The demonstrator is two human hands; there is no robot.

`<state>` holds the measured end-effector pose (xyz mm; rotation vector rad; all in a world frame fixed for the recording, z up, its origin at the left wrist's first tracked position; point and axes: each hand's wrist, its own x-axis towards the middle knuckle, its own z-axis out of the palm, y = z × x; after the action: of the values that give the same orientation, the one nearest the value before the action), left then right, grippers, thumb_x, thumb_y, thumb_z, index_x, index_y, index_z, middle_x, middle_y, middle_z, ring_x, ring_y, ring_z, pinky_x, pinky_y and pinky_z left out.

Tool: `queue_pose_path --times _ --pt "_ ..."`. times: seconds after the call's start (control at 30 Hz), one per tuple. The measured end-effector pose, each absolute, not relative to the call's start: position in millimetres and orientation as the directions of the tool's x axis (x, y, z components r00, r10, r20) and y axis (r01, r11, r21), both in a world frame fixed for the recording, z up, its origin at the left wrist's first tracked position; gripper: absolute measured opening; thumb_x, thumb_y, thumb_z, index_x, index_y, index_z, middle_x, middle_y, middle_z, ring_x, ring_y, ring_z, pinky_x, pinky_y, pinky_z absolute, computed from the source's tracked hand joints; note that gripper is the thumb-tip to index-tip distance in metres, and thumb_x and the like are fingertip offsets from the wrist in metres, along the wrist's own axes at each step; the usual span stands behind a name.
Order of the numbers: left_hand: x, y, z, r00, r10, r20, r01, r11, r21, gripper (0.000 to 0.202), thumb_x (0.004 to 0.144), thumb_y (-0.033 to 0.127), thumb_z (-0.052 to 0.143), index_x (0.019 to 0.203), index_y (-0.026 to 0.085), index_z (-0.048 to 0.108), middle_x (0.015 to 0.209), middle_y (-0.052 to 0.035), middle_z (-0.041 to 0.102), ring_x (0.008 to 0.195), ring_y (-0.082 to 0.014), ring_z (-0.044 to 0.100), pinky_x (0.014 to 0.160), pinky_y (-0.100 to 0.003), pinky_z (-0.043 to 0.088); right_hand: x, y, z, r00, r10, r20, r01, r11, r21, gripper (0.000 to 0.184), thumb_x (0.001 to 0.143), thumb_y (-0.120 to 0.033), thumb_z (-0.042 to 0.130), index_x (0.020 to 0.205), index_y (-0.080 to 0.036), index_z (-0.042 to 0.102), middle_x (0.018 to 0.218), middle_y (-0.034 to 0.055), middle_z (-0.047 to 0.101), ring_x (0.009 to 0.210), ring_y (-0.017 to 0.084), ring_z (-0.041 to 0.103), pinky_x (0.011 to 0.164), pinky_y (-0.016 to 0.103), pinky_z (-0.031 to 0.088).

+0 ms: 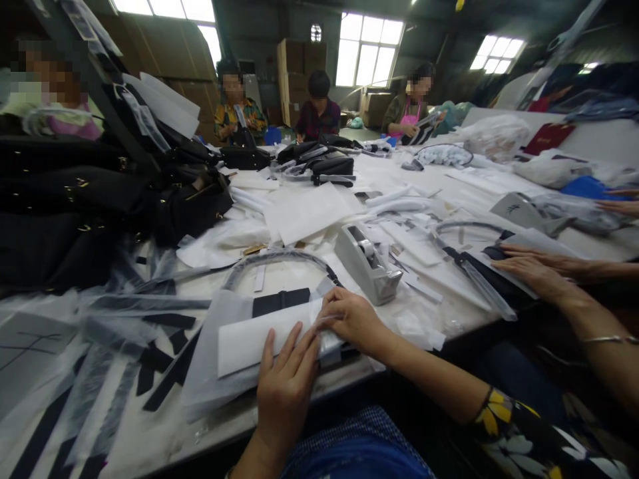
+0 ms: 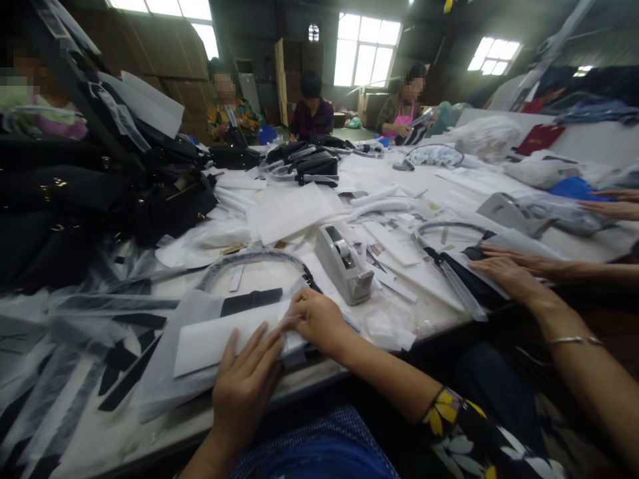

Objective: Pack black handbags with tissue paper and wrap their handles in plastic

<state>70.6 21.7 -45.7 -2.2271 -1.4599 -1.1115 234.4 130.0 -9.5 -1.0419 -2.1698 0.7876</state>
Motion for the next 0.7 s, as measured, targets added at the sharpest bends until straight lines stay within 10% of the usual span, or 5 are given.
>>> queue_pose_path --times 0.33,0.7 --pt "65.7 23.0 -44.4 0.229 0.721 0.655 0.905 -0.405 0.129 0.038 0.100 0.016 0.044 0.135 0.023 0.059 0.134 -0.0078 0.064 0.121 -0.0186 0.061 0.121 -0.045 0.021 230.0 154.1 -2.7 -0.453 0.892 0.017 0.668 0.351 -0.656 0.052 0.068 -0.036 0.086 0.110 -0.025 0.057 0.097 -0.0044 0.065 0.065 0.009 0.057 0.063 0.023 0.038" --pt "55.3 27.4 -52.8 0.437 0.737 0.516 0.892 -0.428 -0.144 0.053 0.094 0.007 0.041 0.144 0.023 0.049 0.146 0.0012 0.052 0.126 -0.0247 0.056 0.123 -0.051 0.002 248.6 163.5 8.3 -0.382 0.876 0.295 0.601 0.478 -0.641 0.011 0.090 -0.026 0.062 0.101 -0.022 0.060 0.101 0.0029 0.066 0.075 0.015 0.061 0.077 0.028 0.047"
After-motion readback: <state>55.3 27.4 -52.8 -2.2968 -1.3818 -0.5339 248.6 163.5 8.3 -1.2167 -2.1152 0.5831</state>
